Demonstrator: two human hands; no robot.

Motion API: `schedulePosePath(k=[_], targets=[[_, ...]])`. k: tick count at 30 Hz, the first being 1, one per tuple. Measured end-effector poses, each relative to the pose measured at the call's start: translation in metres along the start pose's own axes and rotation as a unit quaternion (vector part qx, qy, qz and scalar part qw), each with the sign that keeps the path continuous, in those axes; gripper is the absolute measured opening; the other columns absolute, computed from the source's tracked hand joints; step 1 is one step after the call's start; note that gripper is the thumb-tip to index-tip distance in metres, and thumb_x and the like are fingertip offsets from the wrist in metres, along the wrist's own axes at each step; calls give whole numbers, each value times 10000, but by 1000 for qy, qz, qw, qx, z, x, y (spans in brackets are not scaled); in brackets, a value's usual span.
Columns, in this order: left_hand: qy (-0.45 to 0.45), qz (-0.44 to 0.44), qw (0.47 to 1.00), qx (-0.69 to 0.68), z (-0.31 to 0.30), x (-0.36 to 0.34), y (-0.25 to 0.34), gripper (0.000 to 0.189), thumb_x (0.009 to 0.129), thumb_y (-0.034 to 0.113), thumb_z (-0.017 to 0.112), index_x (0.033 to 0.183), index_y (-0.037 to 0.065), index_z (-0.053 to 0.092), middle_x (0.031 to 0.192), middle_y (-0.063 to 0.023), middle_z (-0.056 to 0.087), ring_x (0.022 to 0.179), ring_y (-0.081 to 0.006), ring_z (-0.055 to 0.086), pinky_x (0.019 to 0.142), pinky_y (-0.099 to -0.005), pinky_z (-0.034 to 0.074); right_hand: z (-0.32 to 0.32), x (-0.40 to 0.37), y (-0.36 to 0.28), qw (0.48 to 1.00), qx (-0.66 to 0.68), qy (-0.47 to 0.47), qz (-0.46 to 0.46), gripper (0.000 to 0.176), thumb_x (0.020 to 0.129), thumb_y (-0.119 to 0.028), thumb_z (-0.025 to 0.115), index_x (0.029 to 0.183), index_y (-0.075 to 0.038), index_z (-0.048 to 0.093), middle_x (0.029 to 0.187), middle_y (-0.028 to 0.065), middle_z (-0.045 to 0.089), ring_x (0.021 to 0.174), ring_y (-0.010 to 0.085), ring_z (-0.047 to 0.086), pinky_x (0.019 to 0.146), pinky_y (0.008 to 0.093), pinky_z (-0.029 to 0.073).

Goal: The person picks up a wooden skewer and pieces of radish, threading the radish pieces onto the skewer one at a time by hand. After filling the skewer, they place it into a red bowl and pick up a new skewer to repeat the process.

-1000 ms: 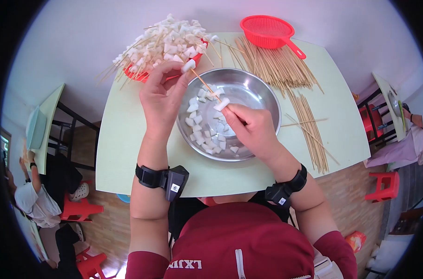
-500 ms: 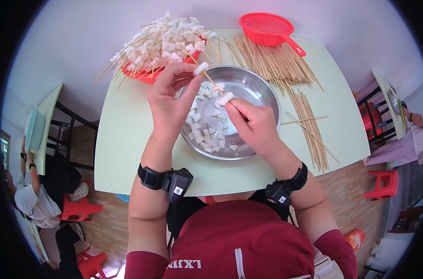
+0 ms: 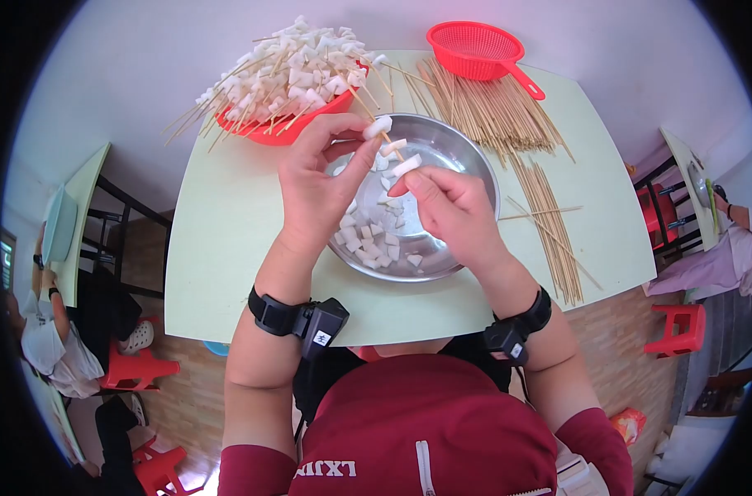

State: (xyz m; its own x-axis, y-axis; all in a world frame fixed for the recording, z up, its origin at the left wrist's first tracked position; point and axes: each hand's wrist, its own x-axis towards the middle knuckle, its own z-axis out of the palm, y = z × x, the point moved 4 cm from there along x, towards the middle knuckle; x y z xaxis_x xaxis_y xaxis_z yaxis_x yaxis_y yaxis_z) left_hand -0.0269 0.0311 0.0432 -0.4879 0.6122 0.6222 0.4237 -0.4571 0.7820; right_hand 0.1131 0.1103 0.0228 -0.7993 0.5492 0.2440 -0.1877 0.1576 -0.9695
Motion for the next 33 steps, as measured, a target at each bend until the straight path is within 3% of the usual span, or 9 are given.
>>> schedulePosePath(k=[1,9,13,15,16,20,22,28,33], targets=[[0,2,1000,-4,0,0,1,201,795,-38,651,981,-18,580,958,-66,594,897,-136,609,796,-262,531,0,0,1,995,65,-29,64,260,946,-232,501,892,-21,642,513,-81,351,451,6,280,418,196,207],[-27,-25,999,-18,-8,6,-11,200,799,-15,656,988,-16,590,967,-71,608,877,-142,615,778,-266,522,-3,2,2,998,36,10,48,256,938,-213,509,867,-14,653,511,-79,365,451,4,287,423,191,218],[-101,-60,989,91,-31,10,-7,153,809,56,655,948,-3,630,866,-44,643,773,-111,615,682,-244,495,-15,4,-1,997,36,69,17,244,931,-197,513,867,-11,657,493,-79,365,444,0,287,421,188,214],[-258,-150,928,223,-35,5,-10,125,822,66,649,931,5,654,868,-24,654,765,-91,588,680,-227,469,-17,5,1,996,36,81,14,246,932,-198,509,869,-11,656,483,-81,360,439,1,283,420,186,209],[-284,-160,913,245,-37,0,-14,120,806,69,648,910,11,660,820,-29,649,713,-89,568,626,-228,445,-17,4,1,996,38,82,13,246,932,-198,508,870,-10,655,482,-80,359,437,1,281,418,186,208],[-280,-135,900,305,-26,-8,-12,148,755,3,638,902,2,652,806,-62,637,741,-158,584,657,-265,463,-17,6,4,996,58,67,6,248,934,-201,503,877,-10,652,477,-78,356,431,3,279,412,187,204],[-224,22,878,422,-22,-12,-13,202,677,-60,614,871,-11,644,823,-102,628,812,-250,581,711,-325,475,-17,6,5,996,60,69,9,251,935,-202,501,876,-10,651,475,-78,357,428,3,280,410,188,203],[-270,-3,821,502,-7,-15,-38,261,616,-95,583,856,-7,636,877,-139,600,888,-321,548,779,-382,461,-18,7,4,994,72,76,21,258,937,-205,497,869,-8,649,467,-76,363,421,2,286,408,190,205],[-232,9,839,491,-8,-14,-36,250,627,-81,590,857,4,639,854,-138,583,879,-312,549,776,-372,460,-14,5,3,996,63,63,18,262,936,-205,496,864,-6,651,465,-71,373,422,0,293,408,190,207]])
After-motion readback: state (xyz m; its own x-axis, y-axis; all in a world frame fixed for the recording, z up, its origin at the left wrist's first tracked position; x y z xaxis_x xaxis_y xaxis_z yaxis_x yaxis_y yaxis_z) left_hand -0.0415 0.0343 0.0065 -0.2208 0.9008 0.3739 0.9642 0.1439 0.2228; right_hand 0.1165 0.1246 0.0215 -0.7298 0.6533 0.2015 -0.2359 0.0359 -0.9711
